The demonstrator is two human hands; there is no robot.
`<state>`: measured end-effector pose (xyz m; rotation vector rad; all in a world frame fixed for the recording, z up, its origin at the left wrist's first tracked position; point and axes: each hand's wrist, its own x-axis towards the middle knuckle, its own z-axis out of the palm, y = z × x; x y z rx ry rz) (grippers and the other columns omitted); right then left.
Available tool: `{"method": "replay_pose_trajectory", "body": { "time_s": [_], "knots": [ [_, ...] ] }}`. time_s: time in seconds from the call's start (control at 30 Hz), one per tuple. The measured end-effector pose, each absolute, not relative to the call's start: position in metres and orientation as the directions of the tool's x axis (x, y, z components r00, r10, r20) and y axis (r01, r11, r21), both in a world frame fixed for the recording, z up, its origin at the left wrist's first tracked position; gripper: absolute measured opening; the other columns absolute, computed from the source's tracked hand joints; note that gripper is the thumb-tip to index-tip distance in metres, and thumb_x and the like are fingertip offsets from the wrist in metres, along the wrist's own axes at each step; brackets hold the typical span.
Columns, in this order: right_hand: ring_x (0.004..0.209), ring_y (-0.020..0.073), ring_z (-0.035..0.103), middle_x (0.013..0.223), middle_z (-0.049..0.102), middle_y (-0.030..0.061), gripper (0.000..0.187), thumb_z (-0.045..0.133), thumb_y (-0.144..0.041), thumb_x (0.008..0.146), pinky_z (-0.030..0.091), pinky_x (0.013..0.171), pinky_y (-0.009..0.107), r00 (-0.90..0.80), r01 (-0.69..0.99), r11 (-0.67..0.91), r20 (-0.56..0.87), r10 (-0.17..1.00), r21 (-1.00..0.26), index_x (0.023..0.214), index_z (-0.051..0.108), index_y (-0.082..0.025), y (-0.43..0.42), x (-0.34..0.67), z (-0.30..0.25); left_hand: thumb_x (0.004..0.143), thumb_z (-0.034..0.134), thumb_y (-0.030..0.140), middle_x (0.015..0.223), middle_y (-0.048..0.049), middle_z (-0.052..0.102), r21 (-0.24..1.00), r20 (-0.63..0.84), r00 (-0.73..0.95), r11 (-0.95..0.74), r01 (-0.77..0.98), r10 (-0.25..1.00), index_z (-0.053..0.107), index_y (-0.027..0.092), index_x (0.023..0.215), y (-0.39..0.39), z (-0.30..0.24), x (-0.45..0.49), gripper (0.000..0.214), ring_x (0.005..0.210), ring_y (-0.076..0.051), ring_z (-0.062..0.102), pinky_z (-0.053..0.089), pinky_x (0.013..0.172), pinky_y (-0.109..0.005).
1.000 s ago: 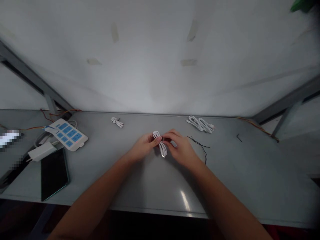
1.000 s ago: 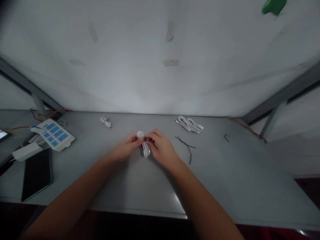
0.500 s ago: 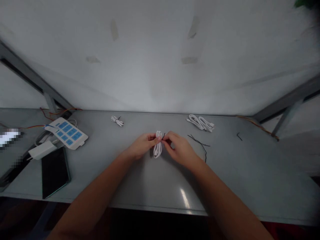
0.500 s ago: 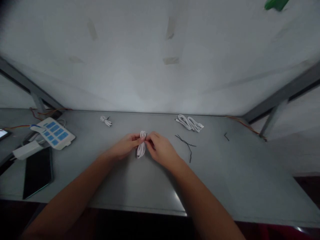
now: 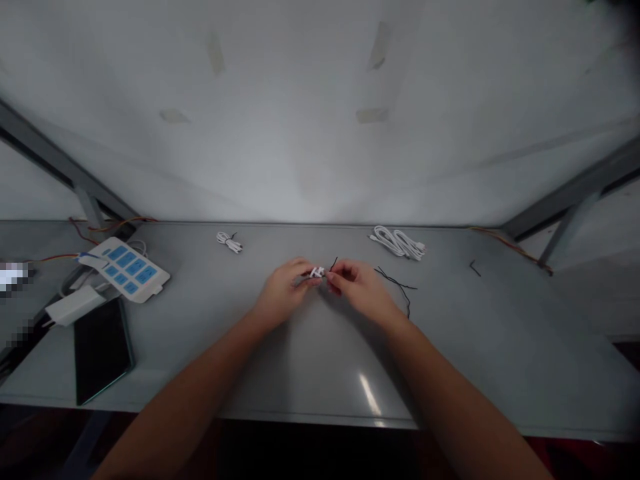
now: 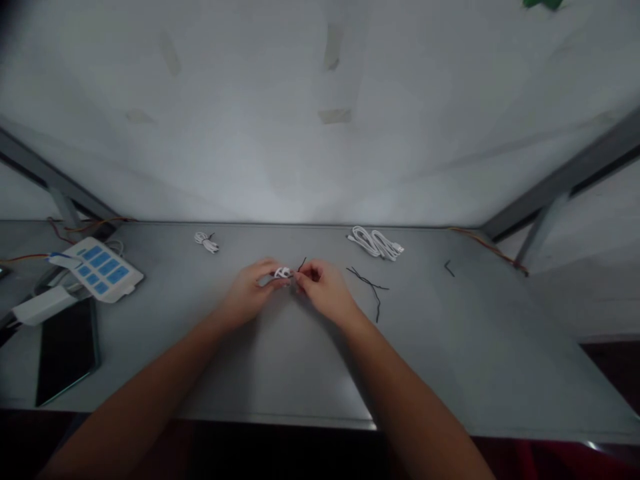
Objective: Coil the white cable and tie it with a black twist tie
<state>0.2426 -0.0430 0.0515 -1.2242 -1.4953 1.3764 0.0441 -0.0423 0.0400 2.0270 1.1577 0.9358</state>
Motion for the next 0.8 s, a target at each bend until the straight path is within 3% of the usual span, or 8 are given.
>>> {"method": "replay_pose_trajectory", "body": {
  "time_s": [0.13,0.2,0.27,0.37,0.53,0.6,0.67,0.8],
  "knots": [
    [0.056,0.0135,0.055,0.061,0.063,0.0007,0.025,0.077,-0.039,0.074,0.041,0.055,0.027,-0.323,-0.062,-0.300,-0.266,0.908,-0.952,0.068,0.063,-0.020,-0.041,0.246,0.047,0.099,0.048,0.012,0.115,-0.0087,0.072,0.501,0.486,0.518,-0.710,0.495,0.704,0.075,0.025,0.114,-0.045,0.038,0.041,0.034,0.109,-0.022,0.061,0.048,0.099,-0.040],
    [0.058,0.0142,0.056,0.061,0.064,0.0018,0.024,0.080,-0.037,0.069,0.041,0.054,0.027,-0.355,-0.135,-0.388,-0.321,0.878,-0.912,0.067,0.064,-0.019,-0.040,0.247,0.044,0.097,0.046,0.006,0.129,-0.0080,0.068,0.361,0.552,0.564,-0.786,0.502,0.614,0.076,0.028,0.111,-0.047,0.036,0.041,0.040,0.121,-0.023,0.055,0.045,0.106,-0.045],
    [0.060,0.0148,0.057,0.063,0.064,0.0023,0.022,0.079,-0.036,0.067,0.042,0.056,0.028,-0.353,-0.176,-0.379,-0.301,0.886,-0.909,0.069,0.065,-0.019,-0.037,0.247,0.041,0.094,0.048,0.003,0.141,-0.0061,0.060,0.331,0.561,0.548,-0.775,0.538,0.620,0.079,0.030,0.104,-0.049,0.037,0.041,0.042,0.132,-0.025,0.047,0.040,0.111,-0.049],
    [0.061,0.0146,0.054,0.065,0.062,0.0009,0.022,0.073,-0.039,0.074,0.042,0.059,0.029,-0.250,-0.129,-0.207,-0.170,0.953,-0.970,0.072,0.062,-0.020,-0.034,0.245,0.036,0.089,0.051,0.004,0.137,-0.0083,0.057,0.508,0.456,0.433,-0.628,0.590,0.777,0.081,0.028,0.097,-0.049,0.039,0.042,0.040,0.126,-0.027,0.048,0.042,0.108,-0.050],
    [0.068,0.0172,0.054,0.072,0.060,-0.0001,0.015,0.060,-0.036,0.088,0.042,0.065,0.031,-0.156,0.247,0.183,0.147,0.977,-0.952,0.081,0.058,-0.023,-0.038,0.242,0.036,0.098,0.038,0.027,0.088,-0.0064,0.062,0.908,0.031,0.377,-0.184,0.376,0.926,0.081,0.021,0.093,-0.038,0.034,0.044,0.043,0.082,-0.020,0.057,0.050,0.082,-0.037],
    [0.073,0.0184,0.055,0.078,0.062,0.0013,0.011,0.056,-0.030,0.091,0.043,0.069,0.032,-0.224,0.343,0.327,0.261,0.939,-0.881,0.083,0.058,-0.023,-0.041,0.242,0.040,0.102,0.032,0.045,0.077,-0.0061,0.064,0.978,-0.138,0.348,0.071,0.198,0.927,0.079,0.018,0.088,-0.035,0.031,0.046,0.056,0.070,-0.019,0.055,0.047,0.068,-0.033],
    [0.077,0.0187,0.055,0.082,0.062,0.0024,0.009,0.054,-0.024,0.091,0.044,0.073,0.032,-0.300,0.370,0.438,0.341,0.891,-0.819,0.083,0.058,-0.023,-0.043,0.242,0.043,0.099,0.041,0.056,0.074,-0.0059,0.066,0.969,-0.246,0.327,0.238,0.065,0.912,0.076,0.017,0.085,-0.035,0.030,0.049,0.055,0.066,-0.017,0.054,0.044,0.061,-0.030],
    [0.076,0.0192,0.055,0.081,0.061,0.0032,0.009,0.057,-0.027,0.088,0.043,0.071,0.033,-0.240,0.381,0.389,0.317,0.918,-0.839,0.081,0.058,-0.023,-0.039,0.240,0.038,0.085,0.073,0.045,0.081,-0.0030,0.067,0.988,-0.127,0.292,0.095,0.120,0.948,0.076,0.018,0.095,-0.038,0.030,0.053,0.029,0.073,-0.016,0.059,0.047,0.068,-0.028]
  ]
}}
